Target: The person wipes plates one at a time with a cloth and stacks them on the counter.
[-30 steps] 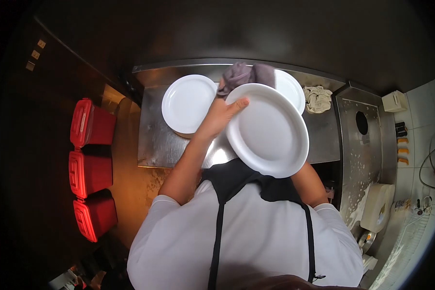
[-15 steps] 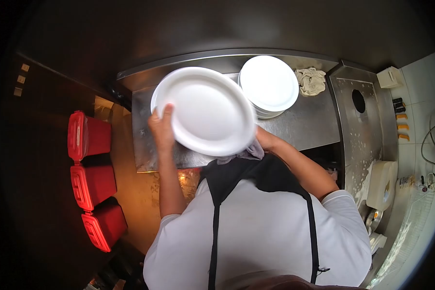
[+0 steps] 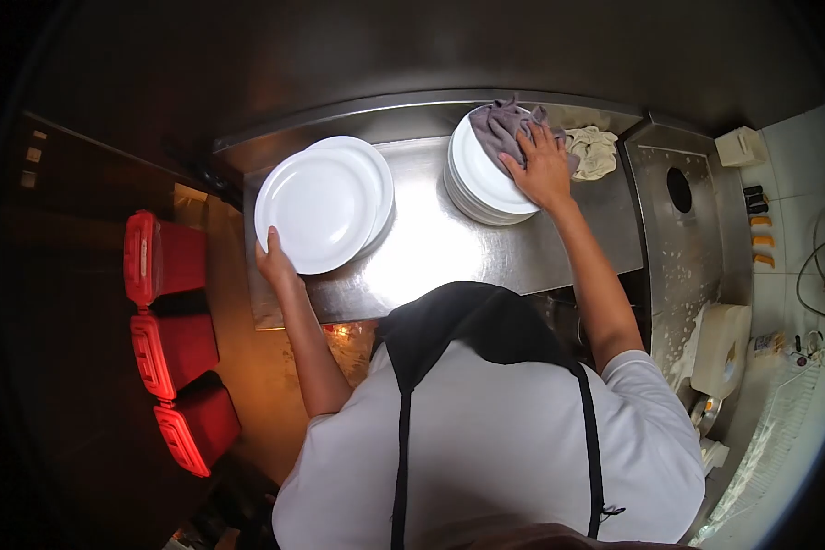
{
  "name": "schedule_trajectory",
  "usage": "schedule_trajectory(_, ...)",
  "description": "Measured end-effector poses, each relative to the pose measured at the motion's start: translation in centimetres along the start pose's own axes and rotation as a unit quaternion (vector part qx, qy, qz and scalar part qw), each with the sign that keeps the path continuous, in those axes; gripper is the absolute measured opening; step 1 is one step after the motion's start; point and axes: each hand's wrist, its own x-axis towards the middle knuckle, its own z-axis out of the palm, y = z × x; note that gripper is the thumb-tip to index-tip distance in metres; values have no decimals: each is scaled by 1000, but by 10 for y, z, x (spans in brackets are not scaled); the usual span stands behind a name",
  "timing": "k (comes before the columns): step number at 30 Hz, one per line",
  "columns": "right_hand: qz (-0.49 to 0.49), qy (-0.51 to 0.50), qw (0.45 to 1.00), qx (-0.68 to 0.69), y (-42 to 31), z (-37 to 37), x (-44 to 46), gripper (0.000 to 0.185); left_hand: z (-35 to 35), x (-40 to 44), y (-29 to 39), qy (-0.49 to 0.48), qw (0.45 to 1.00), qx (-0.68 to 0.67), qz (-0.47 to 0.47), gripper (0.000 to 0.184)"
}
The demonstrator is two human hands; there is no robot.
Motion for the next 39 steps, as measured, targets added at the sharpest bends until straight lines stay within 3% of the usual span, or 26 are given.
schedule_trajectory(2, -6, -19, 998, 65, -6, -1, -5, 56, 2, 0, 0, 14, 1000, 9, 10, 35)
schedule_trajectory(4, -116, -42, 988, 94, -14, -11, -23, 51, 4, 1, 2, 34, 999, 34, 22, 35)
schedule_trajectory(8, -50, -55, 993, 96, 11, -20, -49, 46, 10, -9, -1, 16, 1000, 7, -25, 42)
schedule_trajectory(13, -6, 37, 999, -4, 40, 14, 29, 48, 25, -20, -27, 4, 999, -4, -50, 46)
schedule_trajectory(17, -29, 33, 999, 20, -26, 34, 47, 58, 32, -17, -44, 4, 996, 90, 5, 54)
schedule_trajectory(18, -51, 16, 994, 92, -34, 34, 37, 57, 31, -16, -44, 5, 994, 109, 7, 55)
schedule_trajectory(20, -125, -61, 983, 116, -43, 5, 5, 55, 22, -9, -42, -15, 992, 126, 3, 56)
schedule_trajectory(21, -116, -70, 982, 130, -37, -3, -14, 55, 18, -6, -41, -22, 991, 134, 1, 57)
schedule_trajectory(24, -93, -102, 981, 134, 13, -25, -45, 56, 2, -3, -30, 30, 987, 145, 65, 57)
schedule_trajectory(25, -79, -114, 984, 111, 30, -27, -41, 56, 5, -14, -12, 59, 983, 144, 93, 47)
schedule_trajectory(29, -27, 16, 999, 31, 54, 0, 18, 52, 13, -35, 22, 87, 969, 97, 212, 35)
schedule_trajectory(32, -34, 85, 994, 56, 16, 33, 44, 48, 48, -63, 51, 56, 934, 127, 329, 32)
schedule_trajectory(36, -110, 19, 978, 177, -36, 26, 12, 48, 102, -104, 71, -46, 914, 106, 388, 30)
schedule_trajectory(39, -131, -57, 964, 223, -34, -18, -33, 48, 132, -125, 75, -122, 891, 130, 418, 28)
